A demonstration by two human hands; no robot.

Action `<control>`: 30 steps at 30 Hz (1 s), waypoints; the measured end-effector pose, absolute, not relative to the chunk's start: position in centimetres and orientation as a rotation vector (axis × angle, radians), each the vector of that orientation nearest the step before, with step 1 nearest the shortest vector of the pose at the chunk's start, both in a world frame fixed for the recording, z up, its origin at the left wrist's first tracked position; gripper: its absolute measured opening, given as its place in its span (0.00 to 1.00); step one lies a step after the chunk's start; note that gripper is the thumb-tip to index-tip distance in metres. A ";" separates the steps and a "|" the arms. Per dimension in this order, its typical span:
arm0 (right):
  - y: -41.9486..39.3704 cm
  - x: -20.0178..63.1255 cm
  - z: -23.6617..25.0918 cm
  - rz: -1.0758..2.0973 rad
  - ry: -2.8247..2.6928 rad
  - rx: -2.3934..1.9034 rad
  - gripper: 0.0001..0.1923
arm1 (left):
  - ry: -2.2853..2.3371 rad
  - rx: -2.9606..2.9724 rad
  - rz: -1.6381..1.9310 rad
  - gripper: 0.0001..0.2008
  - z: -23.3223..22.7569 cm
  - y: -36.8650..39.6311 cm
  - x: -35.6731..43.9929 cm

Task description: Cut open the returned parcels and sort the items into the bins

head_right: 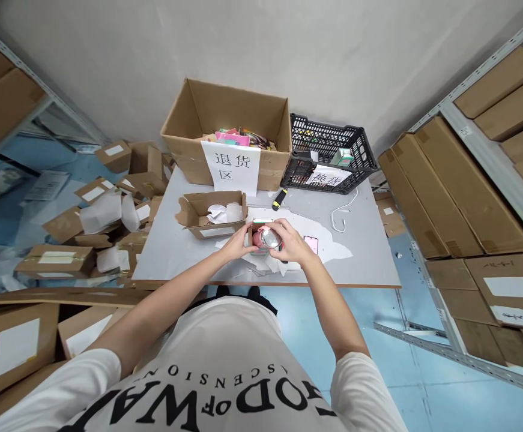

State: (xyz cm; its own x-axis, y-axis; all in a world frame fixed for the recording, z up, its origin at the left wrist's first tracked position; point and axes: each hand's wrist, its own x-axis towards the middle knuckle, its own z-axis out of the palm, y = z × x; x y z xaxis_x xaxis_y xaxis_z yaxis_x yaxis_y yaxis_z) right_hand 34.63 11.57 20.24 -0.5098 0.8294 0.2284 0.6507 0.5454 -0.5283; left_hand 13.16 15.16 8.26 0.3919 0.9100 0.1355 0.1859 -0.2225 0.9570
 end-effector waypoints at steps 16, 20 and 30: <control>14.5 30.0 20.8 -0.123 -3.217 -1.366 0.21 | 1.060 1.921 0.673 0.49 7.2 15.5 12.7; 15.1 29.5 18.8 -0.043 -3.262 -1.461 0.18 | 1.057 1.940 0.660 0.49 7.1 15.3 12.7; 14.3 28.9 15.2 0.020 -3.308 -1.431 0.19 | 1.078 1.934 0.672 0.50 7.3 14.7 12.5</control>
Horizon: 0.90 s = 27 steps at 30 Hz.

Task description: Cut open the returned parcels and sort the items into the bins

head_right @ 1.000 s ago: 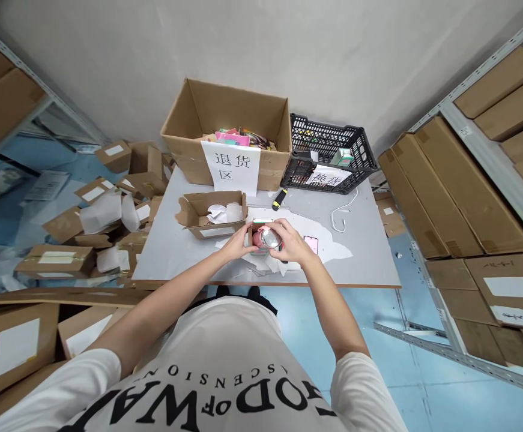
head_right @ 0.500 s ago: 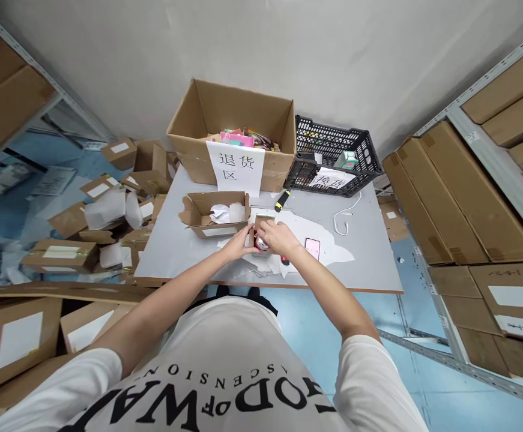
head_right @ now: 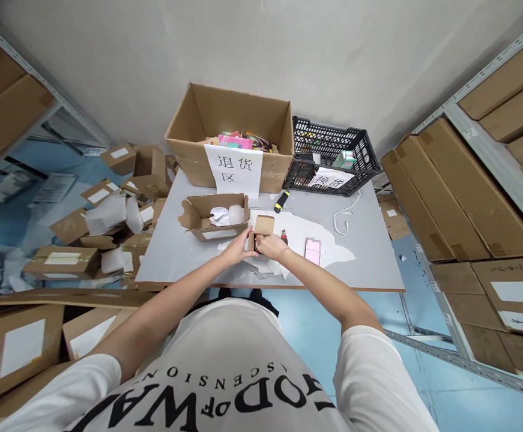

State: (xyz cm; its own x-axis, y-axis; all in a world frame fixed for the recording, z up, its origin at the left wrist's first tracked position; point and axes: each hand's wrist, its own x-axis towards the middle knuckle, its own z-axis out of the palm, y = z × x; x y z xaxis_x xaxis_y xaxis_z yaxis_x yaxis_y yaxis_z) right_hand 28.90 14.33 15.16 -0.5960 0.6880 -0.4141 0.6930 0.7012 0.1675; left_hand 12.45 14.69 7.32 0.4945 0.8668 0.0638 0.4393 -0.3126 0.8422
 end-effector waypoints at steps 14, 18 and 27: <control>9.2 35.2 12.4 -0.467 2.735 2.439 0.31 | 1.119 1.864 0.880 0.44 6.1 12.0 13.1; 6.9 34.6 9.4 -0.844 2.860 2.363 0.29 | 1.097 2.027 0.894 0.27 5.6 11.4 12.8; 10.6 34.7 8.9 -1.122 2.840 2.365 0.18 | 1.038 2.165 0.761 0.20 5.5 12.4 12.2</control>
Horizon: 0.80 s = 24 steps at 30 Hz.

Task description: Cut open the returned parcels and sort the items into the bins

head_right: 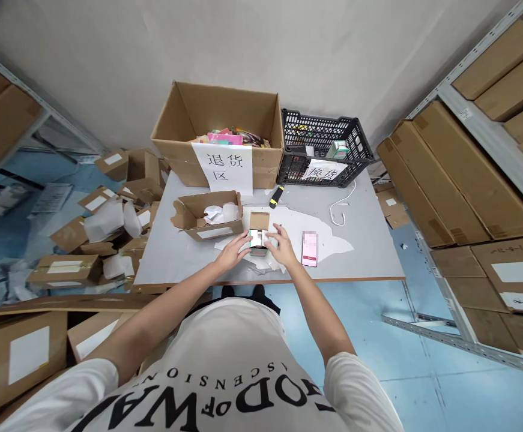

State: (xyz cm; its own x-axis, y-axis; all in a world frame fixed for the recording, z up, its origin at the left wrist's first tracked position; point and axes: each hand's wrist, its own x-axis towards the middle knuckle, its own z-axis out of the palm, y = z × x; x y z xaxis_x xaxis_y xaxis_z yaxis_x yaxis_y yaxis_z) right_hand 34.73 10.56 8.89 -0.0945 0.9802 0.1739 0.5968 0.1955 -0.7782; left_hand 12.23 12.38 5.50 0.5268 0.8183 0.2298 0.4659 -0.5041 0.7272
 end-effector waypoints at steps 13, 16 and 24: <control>17.0 34.4 12.6 1.226 -1.741 -1.348 0.18 | 1.061 2.122 0.737 0.19 6.1 12.6 12.2; 15.0 34.8 12.7 1.108 -2.006 -1.294 0.11 | 1.053 2.109 0.756 0.19 5.9 12.6 12.2; 11.6 34.9 11.5 0.718 -2.382 -1.312 0.14 | 1.086 2.036 0.750 0.23 5.4 12.6 12.4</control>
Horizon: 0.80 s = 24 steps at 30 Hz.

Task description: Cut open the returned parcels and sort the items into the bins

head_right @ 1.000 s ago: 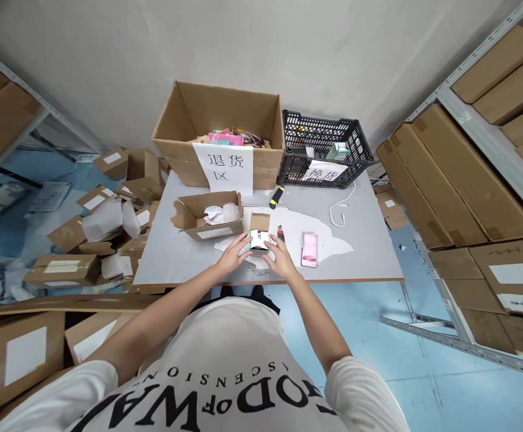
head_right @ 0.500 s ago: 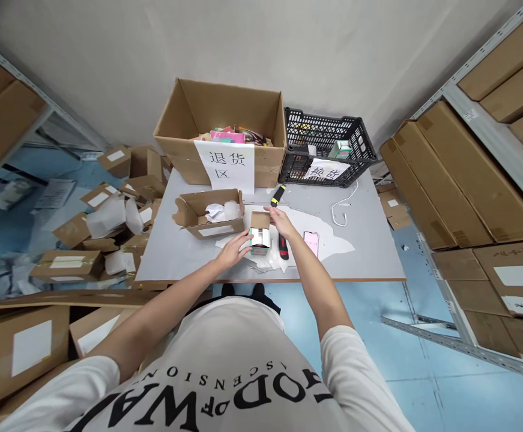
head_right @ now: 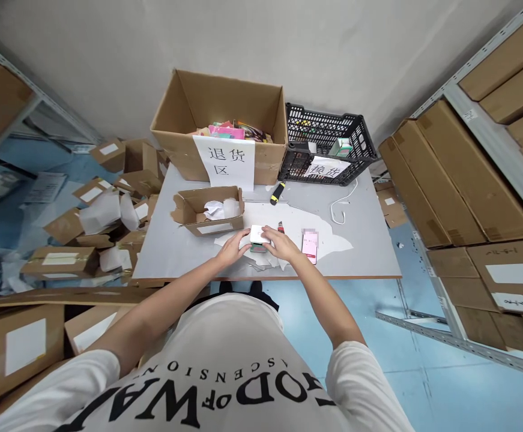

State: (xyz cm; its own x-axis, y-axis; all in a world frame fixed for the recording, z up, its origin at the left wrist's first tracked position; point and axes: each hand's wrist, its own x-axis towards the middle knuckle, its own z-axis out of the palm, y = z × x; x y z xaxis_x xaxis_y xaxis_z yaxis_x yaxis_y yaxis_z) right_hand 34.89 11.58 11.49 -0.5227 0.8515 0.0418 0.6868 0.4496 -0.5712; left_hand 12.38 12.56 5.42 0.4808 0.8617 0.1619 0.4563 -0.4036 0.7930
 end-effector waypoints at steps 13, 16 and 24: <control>10.5 34.1 10.2 0.510 -2.573 -1.252 0.12 | 0.984 2.127 0.715 0.29 6.3 13.5 12.1; 10.5 34.0 10.5 0.511 -2.601 -1.237 0.12 | 0.921 2.142 0.710 0.23 6.6 13.8 12.1; 11.6 34.2 11.8 0.640 -2.518 -1.427 0.27 | 0.831 2.145 0.694 0.19 6.5 14.4 11.9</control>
